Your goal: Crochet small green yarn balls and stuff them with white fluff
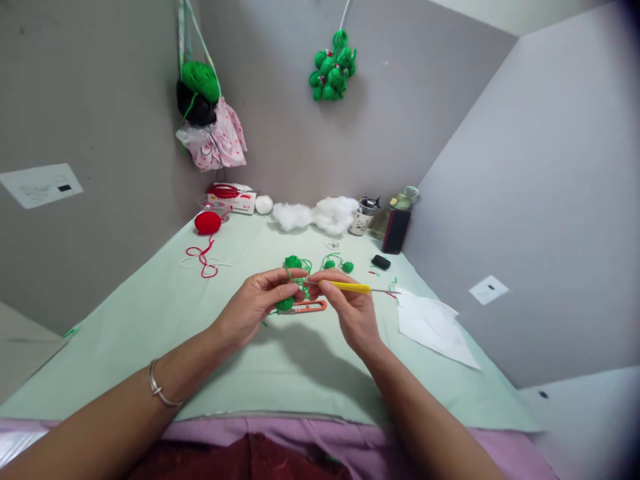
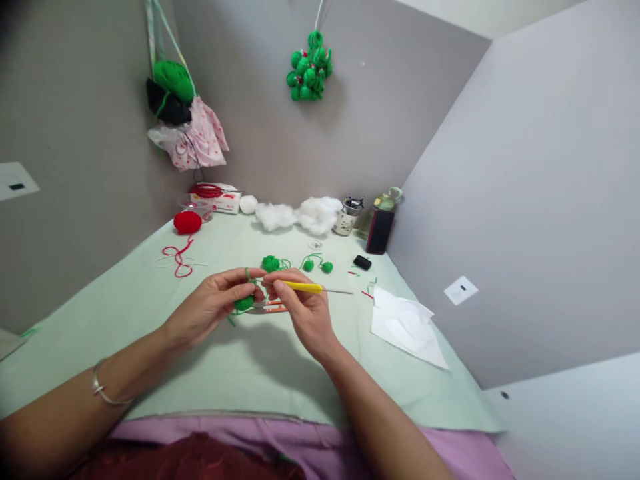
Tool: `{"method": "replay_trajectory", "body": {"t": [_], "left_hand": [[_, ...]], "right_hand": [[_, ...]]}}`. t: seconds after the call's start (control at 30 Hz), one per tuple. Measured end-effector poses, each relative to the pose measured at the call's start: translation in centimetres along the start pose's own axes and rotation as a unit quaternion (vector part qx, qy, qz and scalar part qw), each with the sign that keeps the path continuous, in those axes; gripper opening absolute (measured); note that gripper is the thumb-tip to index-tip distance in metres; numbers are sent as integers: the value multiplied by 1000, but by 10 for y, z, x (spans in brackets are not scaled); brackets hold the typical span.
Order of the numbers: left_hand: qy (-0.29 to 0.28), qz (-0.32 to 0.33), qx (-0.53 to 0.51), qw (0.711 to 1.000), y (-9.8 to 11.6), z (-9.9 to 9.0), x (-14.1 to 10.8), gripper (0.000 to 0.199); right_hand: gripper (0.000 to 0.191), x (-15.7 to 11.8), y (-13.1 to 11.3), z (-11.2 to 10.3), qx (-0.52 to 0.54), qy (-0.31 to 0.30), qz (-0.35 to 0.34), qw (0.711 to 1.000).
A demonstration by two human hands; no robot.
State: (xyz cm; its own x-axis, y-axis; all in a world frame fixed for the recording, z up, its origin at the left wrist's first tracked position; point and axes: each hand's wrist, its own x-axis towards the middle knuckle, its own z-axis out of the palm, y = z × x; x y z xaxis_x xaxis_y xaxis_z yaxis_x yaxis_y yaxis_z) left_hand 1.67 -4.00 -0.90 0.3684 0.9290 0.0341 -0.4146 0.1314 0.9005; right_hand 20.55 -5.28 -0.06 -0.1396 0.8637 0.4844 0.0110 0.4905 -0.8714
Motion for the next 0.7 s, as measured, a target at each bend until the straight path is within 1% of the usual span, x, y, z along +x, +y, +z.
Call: {"method": "replay_trajectory", "body": {"t": [0.07, 0.1, 0.13, 0.17, 0.2, 0.23, 0.3, 0.33, 0.37, 0.4, 0.43, 0.5, 0.57, 0.63, 0.7], "left_hand": [[12, 18, 0, 1000, -1, 2, -1, 33], [15, 25, -1, 1000, -2, 3, -2, 39], [17, 30, -4, 999, -4, 4, -2, 45], [19, 32, -7, 999, -5, 5, -3, 51], [21, 32, -13, 999, -6, 7, -3, 56], [22, 28, -19, 999, -7, 8, -3, 60], [18, 12, -38, 999, -7, 11, -4, 65], [8, -1, -47, 999, -5, 11, -4, 65], [-6, -17, -57, 998, -4, 12, -5, 63], [-22, -33, -66, 997, -2, 11, -4, 61], [-38, -48, -74, 995, 0, 11, -4, 58], [-57, -64, -84, 993, 3, 8, -3, 53], [-65, -67, -89, 992, 5, 4, -2, 51], [-73, -62, -88, 991, 5, 2, -2, 49], [-76, -49, -89, 992, 5, 3, -2, 45]], "right_hand": [[16, -1, -2, 1, 6, -4, 2, 1000], [16, -2, -2, 2, -11, -7, -9, 1000], [15, -4, -1, 3, -47, -9, -35, 998], [15, -6, 0, 5, -101, -5, -76, 992], [17, -8, 3, 6, -169, 3, -129, 977], [21, -11, 5, 7, -241, 10, -189, 952], [35, -15, 10, 9, -346, 22, -295, 890], [41, -17, 11, 9, -363, 24, -322, 874], [43, -17, 10, 9, -357, 22, -331, 873], [42, -17, 8, 8, -335, 19, -324, 885], [39, -16, 5, 6, -303, 20, -304, 903], [30, -13, -3, 2, -235, 18, -248, 939], [21, -9, -10, -3, -161, 23, -198, 967], [16, -5, -12, -7, -71, 35, -142, 987], [16, -2, -11, -9, 20, 43, -83, 995]]}}
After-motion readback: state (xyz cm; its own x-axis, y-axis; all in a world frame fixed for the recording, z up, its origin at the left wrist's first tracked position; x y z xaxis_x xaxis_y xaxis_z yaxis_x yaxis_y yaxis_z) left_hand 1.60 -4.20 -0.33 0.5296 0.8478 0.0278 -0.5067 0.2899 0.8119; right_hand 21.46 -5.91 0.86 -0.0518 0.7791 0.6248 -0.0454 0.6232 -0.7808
